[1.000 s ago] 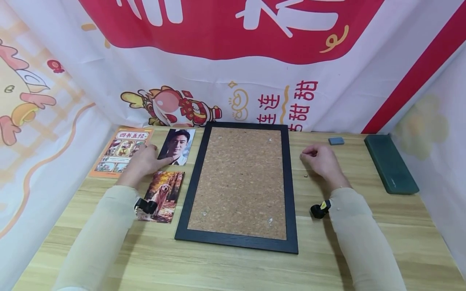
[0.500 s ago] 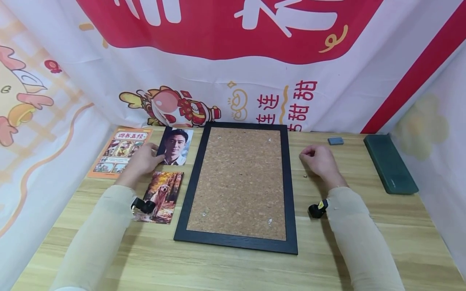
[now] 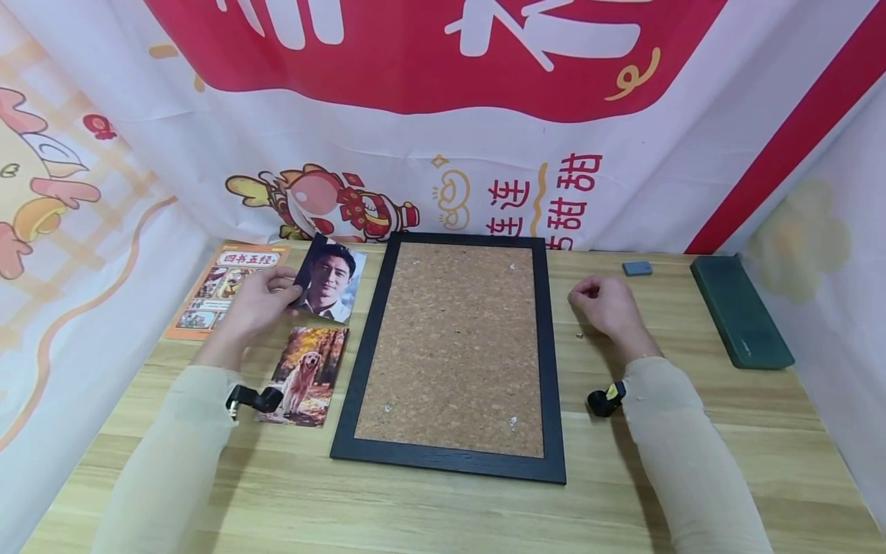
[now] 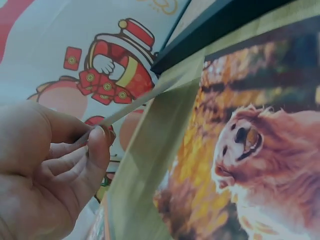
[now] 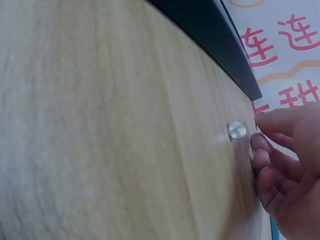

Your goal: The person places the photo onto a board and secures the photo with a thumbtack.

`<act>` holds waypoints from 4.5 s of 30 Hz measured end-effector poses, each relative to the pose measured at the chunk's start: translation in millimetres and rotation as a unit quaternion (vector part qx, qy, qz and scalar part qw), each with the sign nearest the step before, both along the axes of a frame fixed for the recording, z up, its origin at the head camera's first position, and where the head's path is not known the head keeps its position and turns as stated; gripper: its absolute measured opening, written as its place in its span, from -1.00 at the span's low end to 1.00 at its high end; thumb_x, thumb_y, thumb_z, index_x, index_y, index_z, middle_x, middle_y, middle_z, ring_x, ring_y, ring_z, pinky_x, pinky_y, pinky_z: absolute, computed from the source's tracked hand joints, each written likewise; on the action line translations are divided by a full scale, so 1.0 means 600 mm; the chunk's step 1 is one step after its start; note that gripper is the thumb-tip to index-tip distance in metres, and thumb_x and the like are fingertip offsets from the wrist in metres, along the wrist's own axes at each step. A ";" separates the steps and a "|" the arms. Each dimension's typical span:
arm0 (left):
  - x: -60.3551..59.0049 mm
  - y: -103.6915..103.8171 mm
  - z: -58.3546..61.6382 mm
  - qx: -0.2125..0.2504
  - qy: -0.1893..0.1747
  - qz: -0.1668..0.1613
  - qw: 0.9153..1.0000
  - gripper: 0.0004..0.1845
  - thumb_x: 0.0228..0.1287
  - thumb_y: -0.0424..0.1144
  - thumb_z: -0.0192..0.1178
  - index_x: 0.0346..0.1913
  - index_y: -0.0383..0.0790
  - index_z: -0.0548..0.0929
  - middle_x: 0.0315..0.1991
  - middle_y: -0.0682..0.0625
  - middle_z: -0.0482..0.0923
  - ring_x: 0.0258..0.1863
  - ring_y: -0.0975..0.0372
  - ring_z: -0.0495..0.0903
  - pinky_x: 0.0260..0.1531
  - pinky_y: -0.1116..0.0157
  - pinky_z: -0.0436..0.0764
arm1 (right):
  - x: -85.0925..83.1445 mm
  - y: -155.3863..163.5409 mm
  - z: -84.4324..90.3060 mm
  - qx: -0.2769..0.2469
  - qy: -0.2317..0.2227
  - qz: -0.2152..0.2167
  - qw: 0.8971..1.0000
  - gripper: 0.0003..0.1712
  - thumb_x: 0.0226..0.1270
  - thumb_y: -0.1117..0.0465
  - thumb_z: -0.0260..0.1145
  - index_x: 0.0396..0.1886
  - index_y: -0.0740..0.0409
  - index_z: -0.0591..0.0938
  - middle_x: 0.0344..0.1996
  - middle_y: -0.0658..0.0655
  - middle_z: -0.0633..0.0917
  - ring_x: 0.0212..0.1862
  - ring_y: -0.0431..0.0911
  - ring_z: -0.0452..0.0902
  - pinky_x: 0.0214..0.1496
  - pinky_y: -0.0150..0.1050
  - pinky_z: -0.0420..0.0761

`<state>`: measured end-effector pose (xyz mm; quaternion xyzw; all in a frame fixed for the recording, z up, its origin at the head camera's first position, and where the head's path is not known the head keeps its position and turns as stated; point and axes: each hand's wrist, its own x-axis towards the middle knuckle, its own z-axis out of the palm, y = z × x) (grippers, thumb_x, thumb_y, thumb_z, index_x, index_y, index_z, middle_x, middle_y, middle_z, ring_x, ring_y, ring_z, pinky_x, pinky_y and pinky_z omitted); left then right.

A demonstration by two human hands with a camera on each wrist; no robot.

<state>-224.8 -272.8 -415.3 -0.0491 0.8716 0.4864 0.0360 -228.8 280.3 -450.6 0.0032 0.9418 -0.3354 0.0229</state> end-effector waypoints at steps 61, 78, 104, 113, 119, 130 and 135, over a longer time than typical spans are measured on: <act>-0.058 0.301 -0.037 0.091 -0.047 -0.187 0.977 -0.29 0.20 -0.39 0.26 0.40 -0.30 0.24 0.14 -0.18 0.45 -0.21 0.20 0.61 -0.35 0.33 0.63 | 0.004 -0.033 0.020 -0.039 0.032 0.028 0.998 -0.72 0.33 -0.02 0.25 -0.18 0.06 0.71 -0.38 0.07 0.70 -0.31 -0.10 0.53 -0.35 -0.33 0.50; -0.076 0.319 -0.036 -0.063 0.001 -0.227 0.972 -0.35 0.22 -0.20 0.25 0.35 -0.32 0.34 -0.15 -0.07 0.57 -0.36 0.24 0.56 -0.31 0.35 0.53 | -0.036 -0.118 0.042 -0.170 -0.051 0.044 0.983 -0.71 0.38 0.12 0.21 -0.06 0.22 0.62 -0.26 0.22 0.70 -0.30 0.00 0.64 -0.24 -0.16 0.66; -0.071 0.315 -0.037 -0.075 0.009 -0.219 0.973 -0.36 0.21 -0.20 0.26 0.33 -0.33 0.37 -0.18 -0.07 0.58 -0.30 0.21 0.55 -0.27 0.35 0.52 | -0.131 -0.253 0.029 -0.271 -0.115 0.038 0.955 -0.72 0.41 0.29 0.15 0.01 0.37 0.57 -0.25 0.34 0.70 -0.26 0.05 0.67 -0.19 -0.10 0.67; -0.073 0.320 -0.038 -0.075 0.020 -0.222 0.972 -0.37 0.20 -0.20 0.25 0.32 -0.34 0.38 -0.19 -0.07 0.58 -0.27 0.21 0.53 -0.25 0.36 0.50 | -0.158 -0.272 0.029 -0.229 -0.114 0.027 0.966 -0.76 0.42 0.31 0.13 -0.05 0.34 0.61 -0.30 0.29 0.71 -0.37 -0.03 0.68 -0.27 -0.16 0.67; -0.072 0.326 -0.035 -0.075 0.018 -0.217 0.973 -0.36 0.20 -0.21 0.25 0.33 -0.33 0.37 -0.16 -0.07 0.58 -0.21 0.21 0.52 -0.17 0.34 0.49 | -0.171 -0.278 0.032 -0.209 -0.111 0.015 0.971 -0.76 0.40 0.29 0.15 -0.08 0.34 0.64 -0.35 0.26 0.72 -0.46 -0.08 0.67 -0.37 -0.21 0.65; -0.069 0.331 -0.032 -0.074 0.015 -0.219 0.973 -0.36 0.21 -0.20 0.25 0.33 -0.32 0.36 -0.20 -0.04 0.58 -0.29 0.23 0.52 -0.27 0.37 0.49 | -0.183 -0.289 0.048 -0.242 -0.168 -0.032 0.955 -0.78 0.38 0.35 0.14 -0.13 0.42 0.62 -0.41 0.22 0.72 -0.46 -0.03 0.70 -0.28 -0.15 0.68; -0.067 0.329 -0.032 -0.080 0.018 -0.216 0.973 -0.37 0.21 -0.20 0.25 0.33 -0.32 0.37 -0.19 -0.07 0.58 -0.25 0.21 0.52 -0.22 0.34 0.49 | -0.186 -0.299 0.051 -0.244 -0.181 -0.055 0.951 -0.80 0.28 0.38 0.17 -0.19 0.47 0.59 -0.46 0.24 0.73 -0.46 0.03 0.71 -0.28 -0.12 0.69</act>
